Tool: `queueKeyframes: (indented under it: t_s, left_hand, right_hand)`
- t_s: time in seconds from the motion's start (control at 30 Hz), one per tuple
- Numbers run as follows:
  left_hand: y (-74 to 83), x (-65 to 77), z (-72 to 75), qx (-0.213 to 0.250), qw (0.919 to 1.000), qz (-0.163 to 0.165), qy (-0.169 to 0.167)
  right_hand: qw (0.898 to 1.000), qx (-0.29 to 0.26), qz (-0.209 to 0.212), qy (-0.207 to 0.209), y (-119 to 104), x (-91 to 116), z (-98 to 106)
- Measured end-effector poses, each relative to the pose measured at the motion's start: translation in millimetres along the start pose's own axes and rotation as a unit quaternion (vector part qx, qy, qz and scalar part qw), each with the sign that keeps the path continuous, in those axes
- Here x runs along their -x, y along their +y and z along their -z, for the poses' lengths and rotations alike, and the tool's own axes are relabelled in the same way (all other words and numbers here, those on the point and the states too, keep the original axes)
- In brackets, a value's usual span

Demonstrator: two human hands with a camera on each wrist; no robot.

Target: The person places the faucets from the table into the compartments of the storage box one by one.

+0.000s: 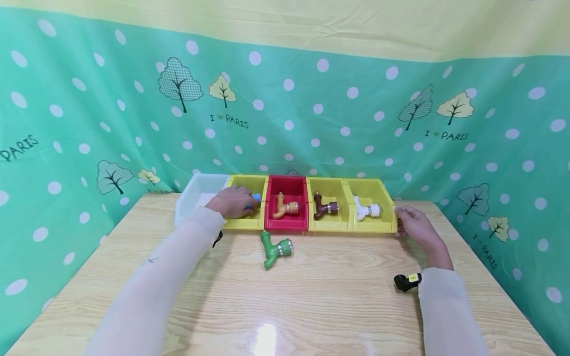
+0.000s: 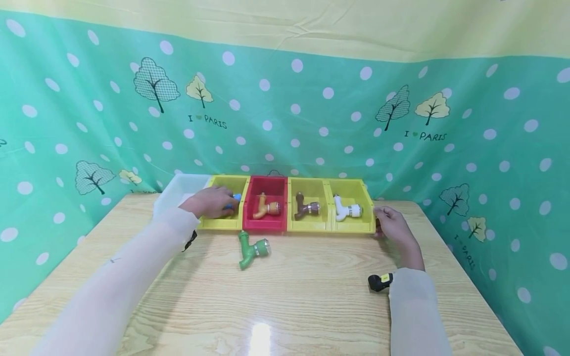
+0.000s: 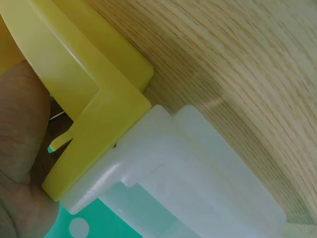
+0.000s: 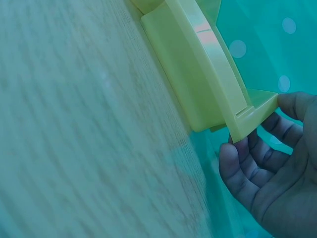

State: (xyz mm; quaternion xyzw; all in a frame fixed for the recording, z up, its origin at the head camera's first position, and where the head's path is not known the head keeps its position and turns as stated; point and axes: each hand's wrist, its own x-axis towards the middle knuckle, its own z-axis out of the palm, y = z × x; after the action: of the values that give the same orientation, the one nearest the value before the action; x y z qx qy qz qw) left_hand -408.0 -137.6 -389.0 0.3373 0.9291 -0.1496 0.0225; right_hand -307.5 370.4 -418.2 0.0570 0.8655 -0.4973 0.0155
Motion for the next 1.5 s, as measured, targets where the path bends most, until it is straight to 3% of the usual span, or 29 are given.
queueKeyframes:
  t_s: [0.23, 0.43, 0.73, 0.93, 1.3, 1.5]
  left_hand:
    - [-1.3, 1.9, 1.2, 0.001, 1.0, 0.003, -0.005]
    - [-4.0, 7.2, 11.0, 0.021, 0.9998, -0.007, 0.001]
    - [-5.9, 20.1, 23.6, 0.042, 0.9961, -0.037, 0.068]
    - [-4.3, 31.4, 26.6, 0.04, 0.9895, -0.056, 0.127]
    - [21.7, 56.2, 19.9, 0.045, 0.9769, -0.081, 0.192]
    - [37.7, 63.8, 13.4, 0.046, 0.9717, -0.098, 0.21]
  right_hand:
    - [1.0, -0.009, -0.005, -0.002, 0, -1, -1]
    - [1.0, -0.01, 0.001, -0.008, 1, -1, 0]
    - [1.0, -0.014, 0.0, -0.013, 3, -1, -1]
    - [1.0, -0.008, 0.0, -0.009, 3, 0, 0]
    - [1.0, -0.004, -0.003, -0.004, 2, 3, -1]
    - [1.0, -0.013, 0.005, -0.011, -2, 5, -2]
